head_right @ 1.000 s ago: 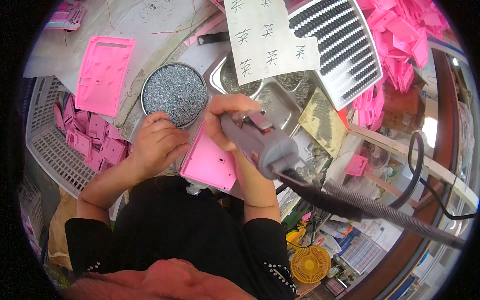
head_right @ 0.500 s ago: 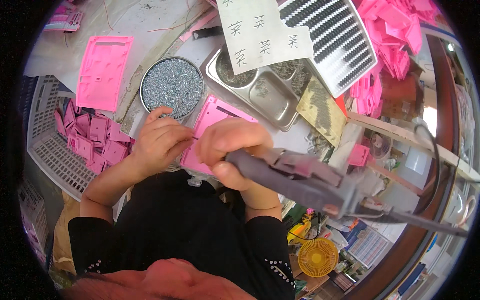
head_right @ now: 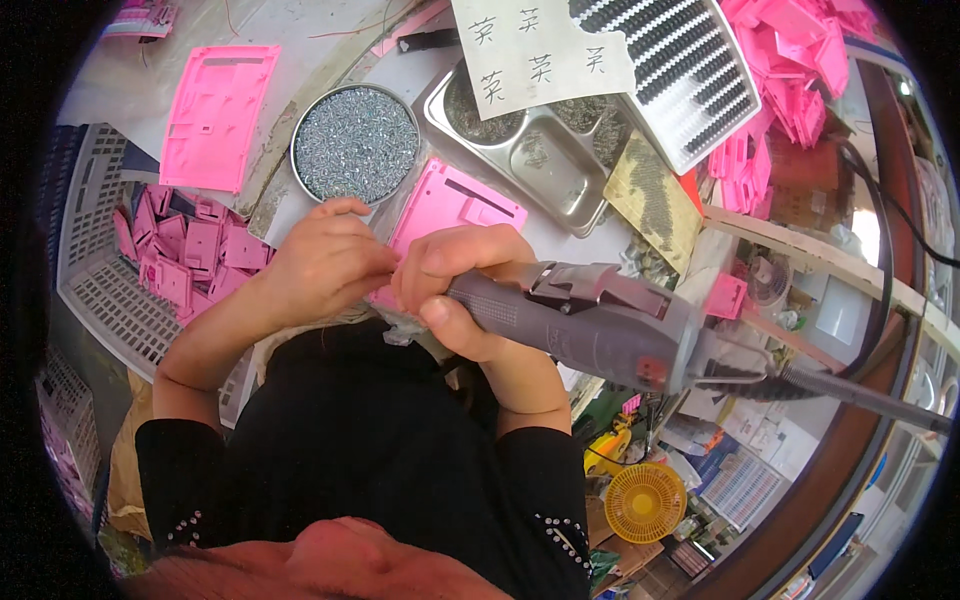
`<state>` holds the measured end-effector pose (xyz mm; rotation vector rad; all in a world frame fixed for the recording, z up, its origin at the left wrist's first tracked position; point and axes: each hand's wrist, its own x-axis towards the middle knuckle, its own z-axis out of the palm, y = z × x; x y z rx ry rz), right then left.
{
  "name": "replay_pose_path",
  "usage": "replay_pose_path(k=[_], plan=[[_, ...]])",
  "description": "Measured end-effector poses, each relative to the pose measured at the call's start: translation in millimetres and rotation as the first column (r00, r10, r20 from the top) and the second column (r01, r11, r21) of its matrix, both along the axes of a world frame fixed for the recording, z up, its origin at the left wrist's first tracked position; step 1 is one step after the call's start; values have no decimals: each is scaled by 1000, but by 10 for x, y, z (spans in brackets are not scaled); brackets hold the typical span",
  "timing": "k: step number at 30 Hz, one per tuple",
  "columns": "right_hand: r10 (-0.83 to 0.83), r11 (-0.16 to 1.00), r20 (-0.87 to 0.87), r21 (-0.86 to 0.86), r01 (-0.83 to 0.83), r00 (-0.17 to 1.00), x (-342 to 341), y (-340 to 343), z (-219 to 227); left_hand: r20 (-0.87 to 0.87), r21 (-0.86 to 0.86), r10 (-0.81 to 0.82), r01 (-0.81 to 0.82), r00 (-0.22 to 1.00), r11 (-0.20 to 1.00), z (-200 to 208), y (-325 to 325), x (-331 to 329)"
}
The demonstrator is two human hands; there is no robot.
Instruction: Assembling electronic and plastic components for a pink toy bank using a glue gun and soldering iron.
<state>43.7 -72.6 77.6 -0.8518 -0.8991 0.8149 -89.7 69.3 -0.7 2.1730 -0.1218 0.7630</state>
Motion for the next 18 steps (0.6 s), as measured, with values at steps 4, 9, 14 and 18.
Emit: replay_pose_path(k=[4, 9, 14, 18], plan=[[-71, 995, 104, -56, 77, 992, -40, -37, -157, -72, -60, 185, -190, 980, 980, 1, 217, -56], [-2, 990, 231, -137, 34, 973, -56, -41, -300, -161, -55, 160, -171, 974, 984, -116, 262, -233], [36, 997, 477, -79, 2, 878, -92, 43, -412, -164, -27, 175, -182, 971, 983, -102, 66, -204], [35, 998, 474, -58, -9, 880, -88, 59, -440, -170, -11, 169, -173, 971, 985, -142, -75, -234]])
